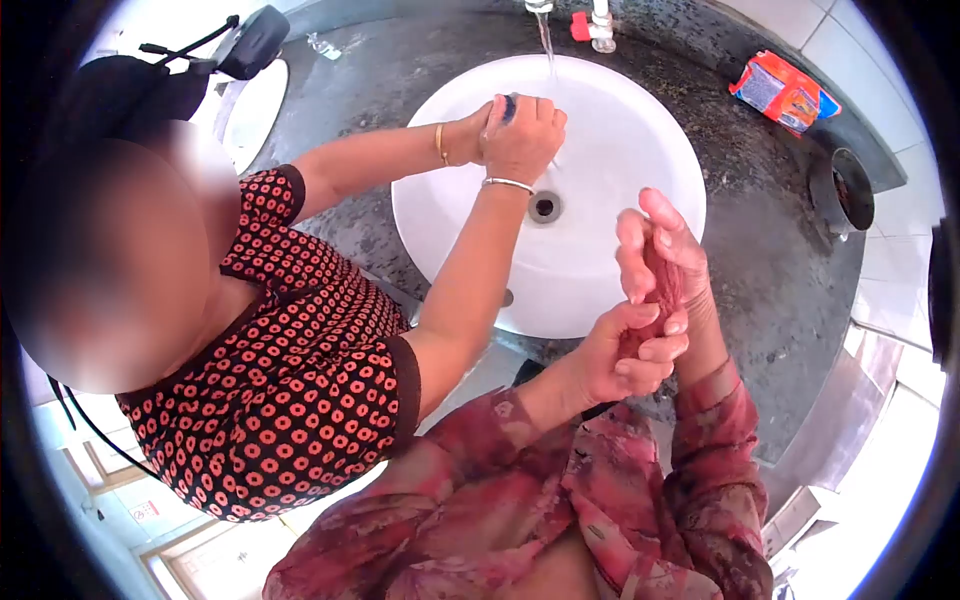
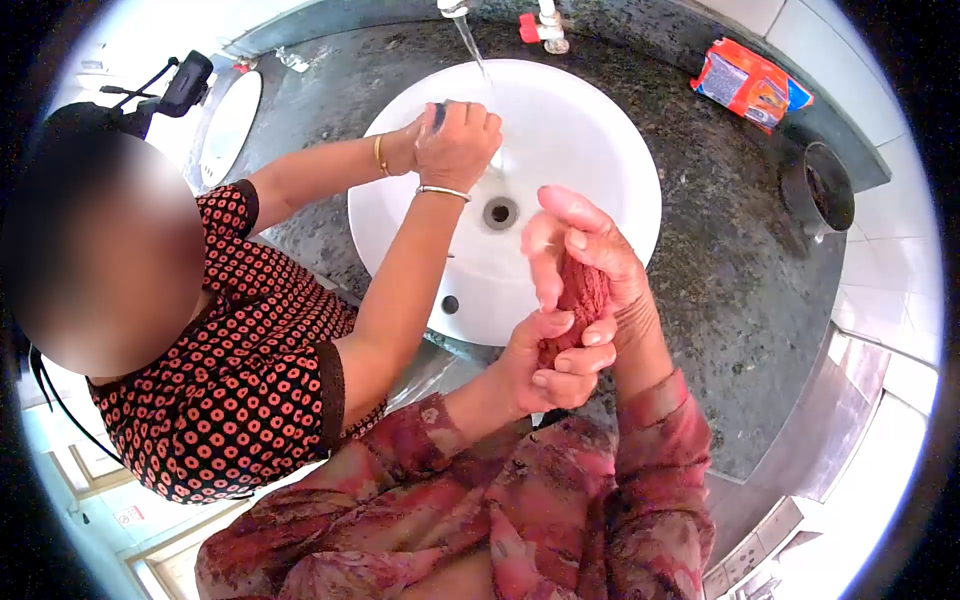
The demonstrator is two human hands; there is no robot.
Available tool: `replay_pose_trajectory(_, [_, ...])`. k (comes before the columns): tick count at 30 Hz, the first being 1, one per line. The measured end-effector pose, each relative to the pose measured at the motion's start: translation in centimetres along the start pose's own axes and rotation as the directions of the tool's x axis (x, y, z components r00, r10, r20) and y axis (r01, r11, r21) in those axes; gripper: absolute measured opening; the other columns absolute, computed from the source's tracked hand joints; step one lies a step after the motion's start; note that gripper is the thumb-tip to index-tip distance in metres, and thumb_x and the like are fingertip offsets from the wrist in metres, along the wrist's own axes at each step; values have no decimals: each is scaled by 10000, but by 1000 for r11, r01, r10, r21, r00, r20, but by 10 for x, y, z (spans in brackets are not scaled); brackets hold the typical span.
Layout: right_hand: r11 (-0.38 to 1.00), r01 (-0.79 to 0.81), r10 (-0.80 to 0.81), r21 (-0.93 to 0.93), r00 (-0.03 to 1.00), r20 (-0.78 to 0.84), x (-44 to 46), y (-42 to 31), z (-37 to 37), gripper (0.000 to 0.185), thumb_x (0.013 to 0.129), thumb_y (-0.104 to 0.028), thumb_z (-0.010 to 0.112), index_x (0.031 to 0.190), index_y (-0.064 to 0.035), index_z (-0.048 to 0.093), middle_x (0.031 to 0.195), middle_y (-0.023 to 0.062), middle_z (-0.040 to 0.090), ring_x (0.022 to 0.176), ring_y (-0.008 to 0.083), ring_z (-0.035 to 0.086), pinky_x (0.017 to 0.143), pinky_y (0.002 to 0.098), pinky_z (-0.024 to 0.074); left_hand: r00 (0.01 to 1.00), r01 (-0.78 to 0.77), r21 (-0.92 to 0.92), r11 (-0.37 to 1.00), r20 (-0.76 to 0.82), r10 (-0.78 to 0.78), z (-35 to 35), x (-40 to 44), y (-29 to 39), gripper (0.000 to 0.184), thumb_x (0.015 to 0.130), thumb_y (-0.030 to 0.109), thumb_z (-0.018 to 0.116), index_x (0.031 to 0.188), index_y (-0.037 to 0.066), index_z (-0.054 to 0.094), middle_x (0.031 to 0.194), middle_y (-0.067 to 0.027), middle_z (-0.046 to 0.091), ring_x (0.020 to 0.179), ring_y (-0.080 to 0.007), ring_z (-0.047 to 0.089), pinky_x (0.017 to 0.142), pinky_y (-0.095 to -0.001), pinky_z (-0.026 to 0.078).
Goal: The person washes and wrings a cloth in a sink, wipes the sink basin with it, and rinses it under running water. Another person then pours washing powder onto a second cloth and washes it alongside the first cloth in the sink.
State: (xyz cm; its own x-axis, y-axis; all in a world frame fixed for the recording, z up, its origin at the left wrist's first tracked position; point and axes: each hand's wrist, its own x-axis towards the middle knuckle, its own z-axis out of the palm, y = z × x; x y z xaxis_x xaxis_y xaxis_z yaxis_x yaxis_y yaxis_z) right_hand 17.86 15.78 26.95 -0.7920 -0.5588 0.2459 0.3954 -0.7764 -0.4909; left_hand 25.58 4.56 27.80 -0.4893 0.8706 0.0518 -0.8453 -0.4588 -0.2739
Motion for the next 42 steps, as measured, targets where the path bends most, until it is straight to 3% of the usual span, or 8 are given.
replay_pose_trajectory(3, [994,-31,46,102,987,-155,-4,-9,14,367,980,-172,502,1337,-86,511,601,46,470,418,116,441,384,262,445,994,33,72,997,-108,-25,2,-2,2,223,900,274,602,968,100,480,683,-1,449,412,-55,386,368,-192,285])
replay_pose_trajectory(9, [970,-124,156,208,976,-148,-14,-19,12,469,994,-334,497,1310,12,481,513,-36,356,411,76,375,379,252,365,966,106,288,952,-257,-30,6,1,2,155,900,212,606,962,129,491,680,36,448,443,-53,370,384,-188,266])
replay_pose_trajectory(14, [984,-93,94,155,996,0,-11,-25,11,585,1012,-493,344,1274,6,499,508,-64,308,417,59,376,440,238,476,966,97,385,918,-260,7,7,7,-1,209,897,261,634,964,126,490,709,40,453,489,-51,390,415,-183,280])
replay_pose_trajectory(17, [979,-203,203,13,974,-99,-11,-38,19,453,1003,-359,472,1253,17,508,519,-61,322,426,54,374,434,224,439,969,65,364,929,-246,28,13,9,-3,220,884,251,645,958,117,488,715,35,460,515,-57,417,443,-186,301])
replay_pose_trajectory(24, [945,-312,266,-97,906,-330,-4,-43,25,350,999,-259,499,1187,32,549,533,-64,339,437,53,363,435,201,346,896,123,619,776,-405,181,14,15,5,153,865,191,600,855,110,470,636,41,424,472,-55,386,431,-209,275])
replay_pose_trajectory(31, [831,-363,175,-421,890,-422,16,-35,18,337,995,-289,490,1146,-1,578,527,-61,370,440,38,374,436,201,356,835,49,763,645,-386,393,8,22,15,129,815,138,571,746,88,474,579,41,392,441,-58,338,411,-217,242])
replay_pose_trajectory(37, [651,-415,91,-636,874,-477,24,-24,3,300,983,-253,456,1084,-27,626,510,-31,421,412,69,422,417,240,370,626,63,895,442,-380,681,-7,36,18,59,769,98,559,754,70,509,586,34,388,457,-49,313,400,-224,208])
replay_pose_trajectory(42, [516,-454,-28,-726,838,-544,29,-5,0,280,975,-213,443,1028,-12,632,501,36,474,391,115,458,424,283,404,551,63,936,346,-322,770,-20,31,23,179,828,170,596,729,92,469,591,38,406,452,-54,328,400,-229,226])
